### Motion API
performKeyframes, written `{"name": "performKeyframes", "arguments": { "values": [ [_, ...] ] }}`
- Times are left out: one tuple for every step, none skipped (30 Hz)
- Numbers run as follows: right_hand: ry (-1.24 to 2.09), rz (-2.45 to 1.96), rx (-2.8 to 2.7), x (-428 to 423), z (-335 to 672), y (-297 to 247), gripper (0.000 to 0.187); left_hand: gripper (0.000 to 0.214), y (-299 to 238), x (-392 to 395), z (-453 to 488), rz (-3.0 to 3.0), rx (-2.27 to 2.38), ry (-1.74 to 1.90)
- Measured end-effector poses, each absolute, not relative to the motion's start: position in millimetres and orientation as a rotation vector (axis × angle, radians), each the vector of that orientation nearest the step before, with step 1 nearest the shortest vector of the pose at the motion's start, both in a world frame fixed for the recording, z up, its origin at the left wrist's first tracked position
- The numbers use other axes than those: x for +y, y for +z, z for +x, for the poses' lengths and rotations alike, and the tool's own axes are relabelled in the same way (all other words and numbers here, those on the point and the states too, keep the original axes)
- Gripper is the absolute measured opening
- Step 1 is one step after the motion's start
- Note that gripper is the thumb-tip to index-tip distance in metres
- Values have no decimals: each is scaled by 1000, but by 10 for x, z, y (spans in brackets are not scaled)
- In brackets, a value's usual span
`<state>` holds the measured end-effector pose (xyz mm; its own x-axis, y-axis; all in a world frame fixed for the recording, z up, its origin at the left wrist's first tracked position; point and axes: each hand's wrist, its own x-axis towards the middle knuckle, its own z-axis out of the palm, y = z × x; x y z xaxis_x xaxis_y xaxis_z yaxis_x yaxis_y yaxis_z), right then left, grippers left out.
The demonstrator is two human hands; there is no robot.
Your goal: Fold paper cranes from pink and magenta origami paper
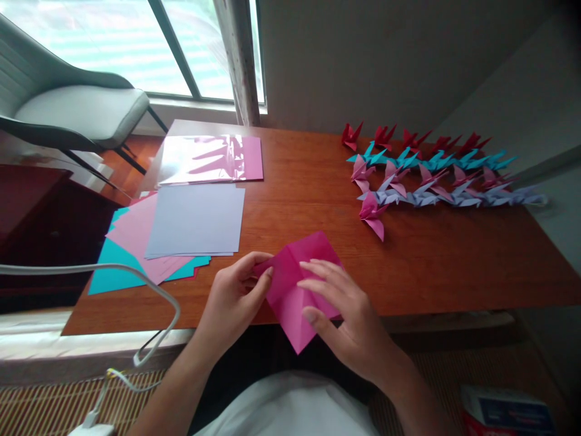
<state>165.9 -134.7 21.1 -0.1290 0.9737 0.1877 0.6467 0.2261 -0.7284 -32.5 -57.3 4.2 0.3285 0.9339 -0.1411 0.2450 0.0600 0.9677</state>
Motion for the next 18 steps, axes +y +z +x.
{"name": "performKeyframes", "arguments": {
  "values": [
    [540,-1531,-1813,-1326,1688,175,25,19,38,-567,-333,1454,1154,761],
    [440,-1570,-1778,-1302,1721,137,23,17,38,-560,-340,1472,1160,769],
    [368,-1609,-1749,-1279,1755,99,25,16,42,-551,-344,1493,1164,778],
    [323,-1637,-1733,-1256,1788,65,28,15,50,-542,-345,1515,1162,778],
    [289,-1654,-1720,-1237,1819,35,31,15,59,-531,-344,1538,1156,769],
    [273,-1662,-1714,-1221,1845,11,35,14,68,-521,-340,1563,1145,754],
    [268,-1663,-1711,-1210,1865,-8,38,14,77,-511,-334,1585,1130,736],
    [274,-1663,-1706,-1203,1878,-24,41,15,83,-503,-326,1604,1118,720],
    [288,-1665,-1696,-1200,1884,-37,43,16,87,-498,-317,1615,1110,710],
    [308,-1670,-1679,-1202,1883,-49,44,18,86,-496,-307,1615,1106,708],
    [332,-1679,-1654,-1206,1877,-61,45,21,83,-498,-298,1605,1105,712],
    [361,-1690,-1624,-1213,1868,-73,45,25,78,-504,-289,1590,1104,720],
    [391,-1699,-1591,-1221,1856,-84,46,29,72,-513,-280,1576,1100,726],
    [423,-1707,-1559,-1228,1844,-94,46,31,68,-524,-272,1567,1092,732],
    [455,-1709,-1530,-1236,1832,-101,46,33,65,-536,-264,1564,1081,729],
    [489,-1707,-1506,-1242,1821,-106,46,33,65,-548,-256,1567,1067,722],
    [518,-1701,-1484,-1246,1813,-108,47,33,69,-559,-248,1576,1051,713],
    [543,-1692,-1467,-1249,1807,-107,46,32,75,-568,-241,1588,1034,701]
  ]
}}
